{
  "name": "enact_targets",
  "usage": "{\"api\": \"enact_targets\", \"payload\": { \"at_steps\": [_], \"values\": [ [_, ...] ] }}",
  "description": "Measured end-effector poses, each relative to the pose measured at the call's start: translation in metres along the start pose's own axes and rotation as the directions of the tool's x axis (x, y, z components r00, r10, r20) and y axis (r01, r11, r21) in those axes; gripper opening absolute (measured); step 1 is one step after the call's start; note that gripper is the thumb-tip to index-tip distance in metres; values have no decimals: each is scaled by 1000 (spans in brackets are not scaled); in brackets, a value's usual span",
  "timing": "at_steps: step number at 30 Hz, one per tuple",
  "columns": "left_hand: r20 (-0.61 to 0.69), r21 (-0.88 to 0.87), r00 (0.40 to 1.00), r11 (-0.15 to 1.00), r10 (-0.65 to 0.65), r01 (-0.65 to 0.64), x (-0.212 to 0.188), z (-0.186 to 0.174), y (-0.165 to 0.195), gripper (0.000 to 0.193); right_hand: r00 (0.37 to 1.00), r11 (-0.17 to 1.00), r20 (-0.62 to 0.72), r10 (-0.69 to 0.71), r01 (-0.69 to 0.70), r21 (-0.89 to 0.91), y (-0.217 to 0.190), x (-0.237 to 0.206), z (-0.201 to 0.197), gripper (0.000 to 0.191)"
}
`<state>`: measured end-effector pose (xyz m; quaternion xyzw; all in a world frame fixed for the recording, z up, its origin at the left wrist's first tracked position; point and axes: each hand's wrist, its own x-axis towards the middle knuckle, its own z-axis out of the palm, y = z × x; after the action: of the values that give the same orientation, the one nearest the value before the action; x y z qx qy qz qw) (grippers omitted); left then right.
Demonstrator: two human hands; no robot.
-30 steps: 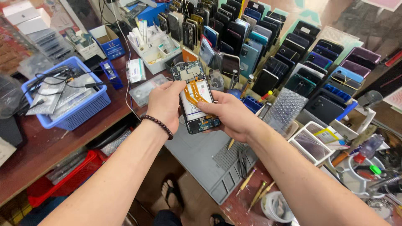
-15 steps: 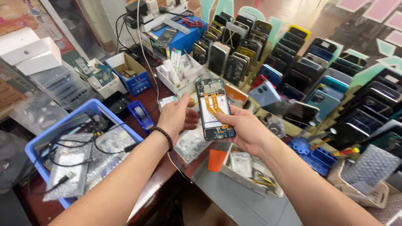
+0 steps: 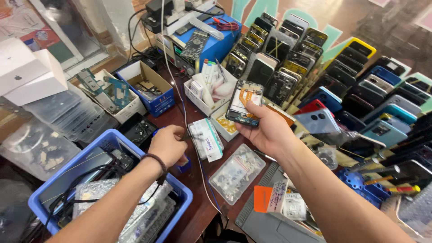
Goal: The person connects a ribbon cable to a smartphone motherboard, then plugs in a USB cable to test the device. After confirming the screen displays a charging icon, they disconnect the cable and continue adjusting internal components on the workbench.
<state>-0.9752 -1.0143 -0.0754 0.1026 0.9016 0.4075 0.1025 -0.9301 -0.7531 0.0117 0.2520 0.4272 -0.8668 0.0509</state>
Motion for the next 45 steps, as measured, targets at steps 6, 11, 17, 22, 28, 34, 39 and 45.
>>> {"api": "enact_targets", "payload": {
  "at_steps": [6, 11, 17, 22, 28, 34, 39, 45],
  "values": [
    [428, -657, 876, 588, -225, 472, 6, -85, 60, 27, 990, 996, 141, -26, 14, 90, -7, 31, 41, 26],
    [432, -777, 869, 389, -243, 495, 10, -108, 85, 12, 975, 996, 222, -18, -1, 84, -24, 44, 58, 22],
    [433, -787, 899, 513, 63, 343, 17, -101, 78, 17, 982, 993, 188, -24, 2, 119, -31, 56, 73, 21],
    [476, -748, 879, 519, -15, 414, 7, -94, 78, 18, 986, 997, 148, -71, 66, 38, -21, 52, 82, 19],
    [412, -762, 909, 523, -64, 383, 3, -83, 89, 19, 973, 995, 206, -103, 101, 21, -4, 42, 94, 23],
    [362, -808, 929, 471, -79, 355, 6, -69, 85, 16, 983, 995, 155, -102, 100, 23, 0, 34, 99, 26],
    [279, -831, 956, 477, -87, 286, 3, -64, 87, 20, 975, 993, 190, -119, 122, -5, 0, 36, 94, 21],
    [267, -839, 952, 451, -146, 305, -4, -68, 96, 11, 970, 990, 203, -137, 143, -16, 5, 37, 89, 21]
  ]
}}
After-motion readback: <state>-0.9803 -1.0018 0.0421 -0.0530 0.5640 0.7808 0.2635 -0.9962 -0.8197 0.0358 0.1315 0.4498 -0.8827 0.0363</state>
